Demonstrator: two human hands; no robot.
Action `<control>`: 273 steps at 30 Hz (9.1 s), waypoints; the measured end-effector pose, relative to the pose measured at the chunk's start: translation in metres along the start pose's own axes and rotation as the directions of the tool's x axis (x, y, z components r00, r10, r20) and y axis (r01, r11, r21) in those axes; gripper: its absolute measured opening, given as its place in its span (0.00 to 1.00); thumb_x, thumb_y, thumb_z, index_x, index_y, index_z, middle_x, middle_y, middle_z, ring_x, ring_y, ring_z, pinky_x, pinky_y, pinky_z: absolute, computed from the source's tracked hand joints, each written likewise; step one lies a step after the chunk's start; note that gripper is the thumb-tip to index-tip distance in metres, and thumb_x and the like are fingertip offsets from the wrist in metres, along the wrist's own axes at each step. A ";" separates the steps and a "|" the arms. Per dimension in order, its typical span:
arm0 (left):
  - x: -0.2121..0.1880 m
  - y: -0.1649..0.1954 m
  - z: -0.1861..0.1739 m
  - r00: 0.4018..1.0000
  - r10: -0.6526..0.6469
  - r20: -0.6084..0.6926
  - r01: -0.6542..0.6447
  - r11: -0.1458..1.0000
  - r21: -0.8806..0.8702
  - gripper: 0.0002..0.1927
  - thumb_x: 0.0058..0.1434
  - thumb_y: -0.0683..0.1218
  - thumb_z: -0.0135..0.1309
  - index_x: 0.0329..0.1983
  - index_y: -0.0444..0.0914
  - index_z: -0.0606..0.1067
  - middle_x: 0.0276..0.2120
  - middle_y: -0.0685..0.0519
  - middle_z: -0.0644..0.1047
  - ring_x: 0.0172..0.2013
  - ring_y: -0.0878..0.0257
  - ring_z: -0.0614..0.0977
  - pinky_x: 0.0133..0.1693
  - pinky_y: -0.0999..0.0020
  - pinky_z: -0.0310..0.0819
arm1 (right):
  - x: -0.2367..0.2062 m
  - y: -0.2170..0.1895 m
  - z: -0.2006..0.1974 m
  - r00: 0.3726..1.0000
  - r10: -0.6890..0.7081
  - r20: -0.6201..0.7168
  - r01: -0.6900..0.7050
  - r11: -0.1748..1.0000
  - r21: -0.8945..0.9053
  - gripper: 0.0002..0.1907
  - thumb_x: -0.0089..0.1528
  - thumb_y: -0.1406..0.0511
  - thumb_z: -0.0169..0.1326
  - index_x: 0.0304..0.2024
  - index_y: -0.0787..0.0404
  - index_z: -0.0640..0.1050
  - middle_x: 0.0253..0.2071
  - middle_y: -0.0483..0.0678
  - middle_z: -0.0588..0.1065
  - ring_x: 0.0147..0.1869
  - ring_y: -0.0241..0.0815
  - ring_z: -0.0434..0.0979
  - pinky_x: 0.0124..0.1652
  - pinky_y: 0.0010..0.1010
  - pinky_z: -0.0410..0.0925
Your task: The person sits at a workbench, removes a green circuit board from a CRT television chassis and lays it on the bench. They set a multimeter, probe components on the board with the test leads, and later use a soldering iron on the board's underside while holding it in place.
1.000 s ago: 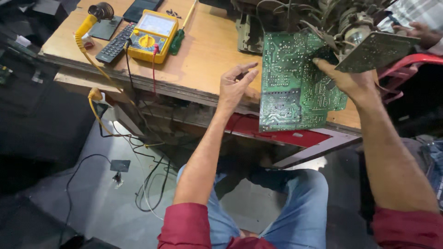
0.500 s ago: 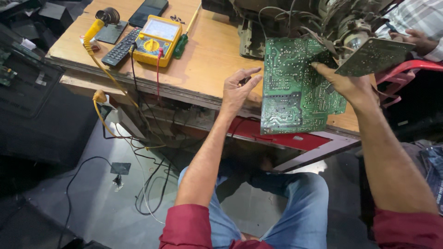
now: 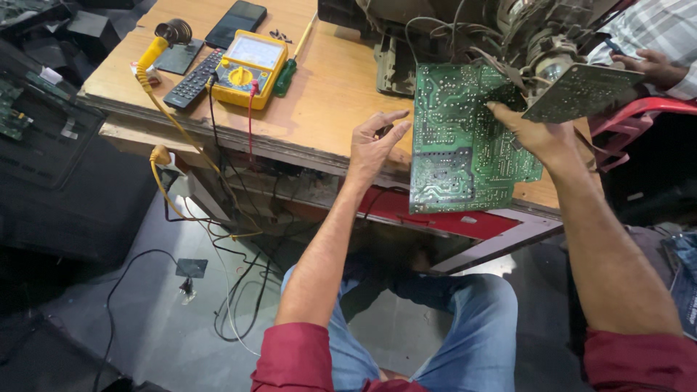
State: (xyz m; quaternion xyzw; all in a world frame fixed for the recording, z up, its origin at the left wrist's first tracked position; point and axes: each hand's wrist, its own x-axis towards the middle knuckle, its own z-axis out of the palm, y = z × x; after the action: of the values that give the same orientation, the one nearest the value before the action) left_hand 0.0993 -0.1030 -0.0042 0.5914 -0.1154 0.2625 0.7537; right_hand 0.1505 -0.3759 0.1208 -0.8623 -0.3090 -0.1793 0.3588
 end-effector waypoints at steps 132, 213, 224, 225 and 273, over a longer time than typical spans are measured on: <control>-0.228 0.190 -0.027 0.857 0.458 -0.238 -0.016 0.485 0.874 0.47 0.54 0.48 0.70 0.71 0.27 0.61 0.67 0.32 0.63 0.68 0.39 0.67 0.67 0.52 0.64 | -0.162 -0.238 0.141 0.938 0.038 0.345 -0.328 0.421 0.846 0.24 0.69 0.61 0.52 0.64 0.67 0.70 0.58 0.50 0.77 0.61 0.38 0.75 0.60 0.33 0.69; -0.318 0.132 0.005 0.889 -0.390 -0.241 0.239 0.843 -0.482 0.32 0.66 0.64 0.54 0.62 0.37 0.69 0.50 0.53 0.75 0.47 0.63 0.74 0.46 0.65 0.64 | -0.255 -0.208 0.053 0.904 -0.426 0.036 0.411 0.889 0.201 0.29 0.55 0.68 0.65 0.57 0.68 0.74 0.49 0.56 0.75 0.48 0.55 0.77 0.45 0.41 0.72; -0.316 0.135 0.007 0.875 -0.434 -0.214 0.296 0.830 -0.473 0.32 0.67 0.67 0.47 0.59 0.37 0.71 0.47 0.53 0.76 0.45 0.62 0.75 0.45 0.66 0.66 | -0.254 -0.199 0.057 0.854 -0.515 0.073 0.495 0.847 0.195 0.31 0.55 0.66 0.65 0.59 0.68 0.71 0.47 0.56 0.74 0.45 0.54 0.76 0.43 0.41 0.72; -0.315 0.134 0.006 0.882 -0.418 -0.218 0.280 0.837 -0.470 0.32 0.69 0.67 0.47 0.59 0.36 0.72 0.46 0.53 0.76 0.44 0.62 0.75 0.44 0.66 0.65 | -0.253 -0.199 0.057 0.849 -0.523 0.074 0.502 0.842 0.195 0.31 0.55 0.66 0.65 0.59 0.68 0.71 0.47 0.56 0.75 0.45 0.54 0.76 0.43 0.41 0.72; -0.284 0.139 0.057 0.980 0.184 0.075 -0.171 0.591 0.788 0.45 0.57 0.50 0.69 0.73 0.35 0.60 0.54 0.39 0.76 0.50 0.48 0.83 0.48 0.58 0.82 | -0.293 -0.136 0.030 0.863 0.504 0.043 -0.194 0.251 0.948 0.22 0.66 0.68 0.55 0.61 0.67 0.70 0.57 0.51 0.77 0.58 0.40 0.77 0.59 0.34 0.70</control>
State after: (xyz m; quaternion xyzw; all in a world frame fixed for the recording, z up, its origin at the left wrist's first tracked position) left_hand -0.2044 -0.2078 -0.0104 0.8466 -0.0405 0.3644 0.3859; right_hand -0.1545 -0.3972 0.0138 -0.5121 -0.1009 -0.0008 0.8529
